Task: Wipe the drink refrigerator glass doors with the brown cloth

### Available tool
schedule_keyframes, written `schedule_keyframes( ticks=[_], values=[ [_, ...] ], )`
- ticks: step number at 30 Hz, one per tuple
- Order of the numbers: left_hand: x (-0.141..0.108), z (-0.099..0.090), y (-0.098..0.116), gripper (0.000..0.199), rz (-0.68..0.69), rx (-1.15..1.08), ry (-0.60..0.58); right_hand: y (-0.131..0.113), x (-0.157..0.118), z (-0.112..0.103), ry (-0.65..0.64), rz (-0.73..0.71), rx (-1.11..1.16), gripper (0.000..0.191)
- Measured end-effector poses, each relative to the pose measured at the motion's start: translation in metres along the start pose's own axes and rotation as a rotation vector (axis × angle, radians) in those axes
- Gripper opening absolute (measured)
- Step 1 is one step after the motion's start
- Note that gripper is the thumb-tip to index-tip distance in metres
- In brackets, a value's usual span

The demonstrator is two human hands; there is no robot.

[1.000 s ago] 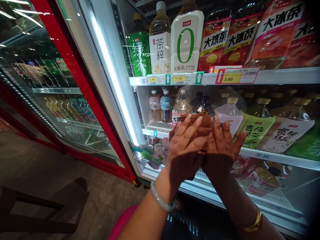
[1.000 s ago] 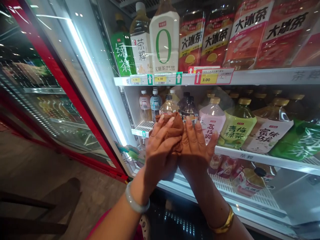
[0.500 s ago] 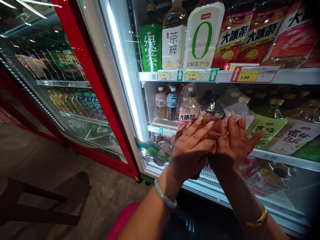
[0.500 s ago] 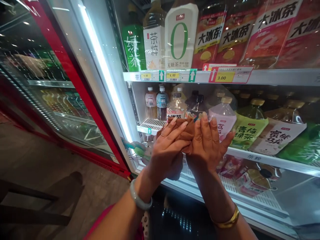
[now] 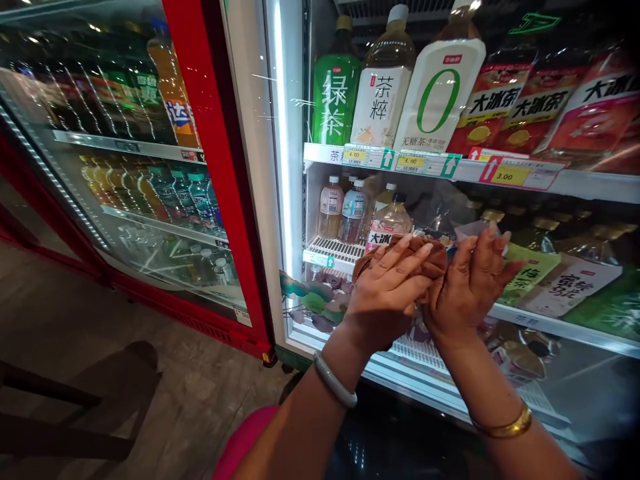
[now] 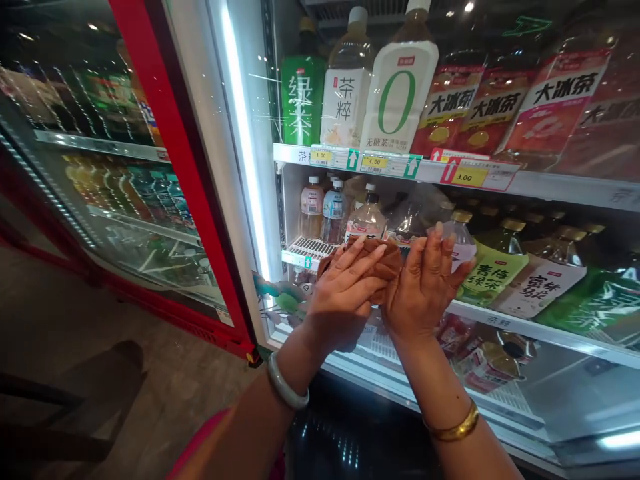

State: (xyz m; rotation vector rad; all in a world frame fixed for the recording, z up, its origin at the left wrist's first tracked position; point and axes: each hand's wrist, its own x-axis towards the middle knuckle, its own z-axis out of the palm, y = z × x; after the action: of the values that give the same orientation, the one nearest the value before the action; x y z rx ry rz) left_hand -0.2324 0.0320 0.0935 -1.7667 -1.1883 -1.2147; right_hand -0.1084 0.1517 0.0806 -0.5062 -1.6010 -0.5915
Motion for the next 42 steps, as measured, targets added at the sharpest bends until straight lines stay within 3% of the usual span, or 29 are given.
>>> schedule_keyframes(
  ticks=[4, 8, 10, 13, 16, 19, 22, 24, 26, 29, 32, 35, 39, 42],
  values=[
    [0.006, -0.021, -0.019, 0.032, -0.052, -0.003, 0.011, -0.012, 0.005, -0.003, -0.098, 0.023, -0.037, 0.072],
    [0.008, -0.038, -0.035, 0.042, -0.199, 0.029, 0.154, -0.027, 0.013, 0.0, -0.099, 0.023, -0.054, 0.07],
    [0.007, -0.031, -0.026, 0.043, -0.205, -0.01, 0.151, -0.028, 0.013, 0.002, -0.094, 0.03, -0.053, 0.071],
    [0.004, -0.009, -0.001, 0.042, -0.132, -0.084, 0.043, -0.024, 0.011, 0.004, -0.067, 0.019, -0.028, 0.068],
    [0.004, 0.002, 0.007, 0.038, -0.133, -0.086, 0.072, -0.02, 0.01, 0.003, -0.047, -0.007, 0.003, 0.067],
    [0.005, -0.011, -0.011, 0.04, -0.102, -0.003, 0.088, -0.024, 0.011, 0.001, -0.055, -0.008, -0.015, 0.069],
    [0.006, -0.03, -0.03, 0.049, -0.291, 0.106, 0.239, -0.031, 0.013, 0.0, -0.062, 0.008, -0.048, 0.069],
    [0.005, -0.032, -0.029, 0.052, -0.396, 0.122, 0.333, -0.034, 0.014, 0.0, -0.059, 0.018, -0.049, 0.069],
    [0.004, -0.026, -0.017, 0.049, -0.36, 0.072, 0.285, -0.034, 0.014, 0.0, -0.054, 0.028, -0.034, 0.069],
    [0.002, -0.01, 0.009, 0.043, -0.23, -0.044, 0.094, -0.031, 0.013, -0.001, -0.029, 0.031, 0.005, 0.065],
    [0.004, -0.005, 0.017, 0.043, -0.2, -0.071, 0.043, -0.029, 0.012, -0.003, -0.016, 0.02, 0.036, 0.062],
    [0.006, -0.016, 0.005, 0.042, -0.198, 0.02, 0.071, -0.029, 0.012, -0.004, -0.031, 0.026, 0.054, 0.064],
    [0.007, -0.025, -0.01, 0.052, -0.408, 0.16, 0.273, -0.03, 0.011, -0.004, -0.045, 0.024, 0.054, 0.065],
    [0.009, -0.018, -0.005, 0.044, -0.346, 0.111, 0.241, -0.031, 0.011, -0.003, -0.022, 0.024, 0.037, 0.065]
  ],
)
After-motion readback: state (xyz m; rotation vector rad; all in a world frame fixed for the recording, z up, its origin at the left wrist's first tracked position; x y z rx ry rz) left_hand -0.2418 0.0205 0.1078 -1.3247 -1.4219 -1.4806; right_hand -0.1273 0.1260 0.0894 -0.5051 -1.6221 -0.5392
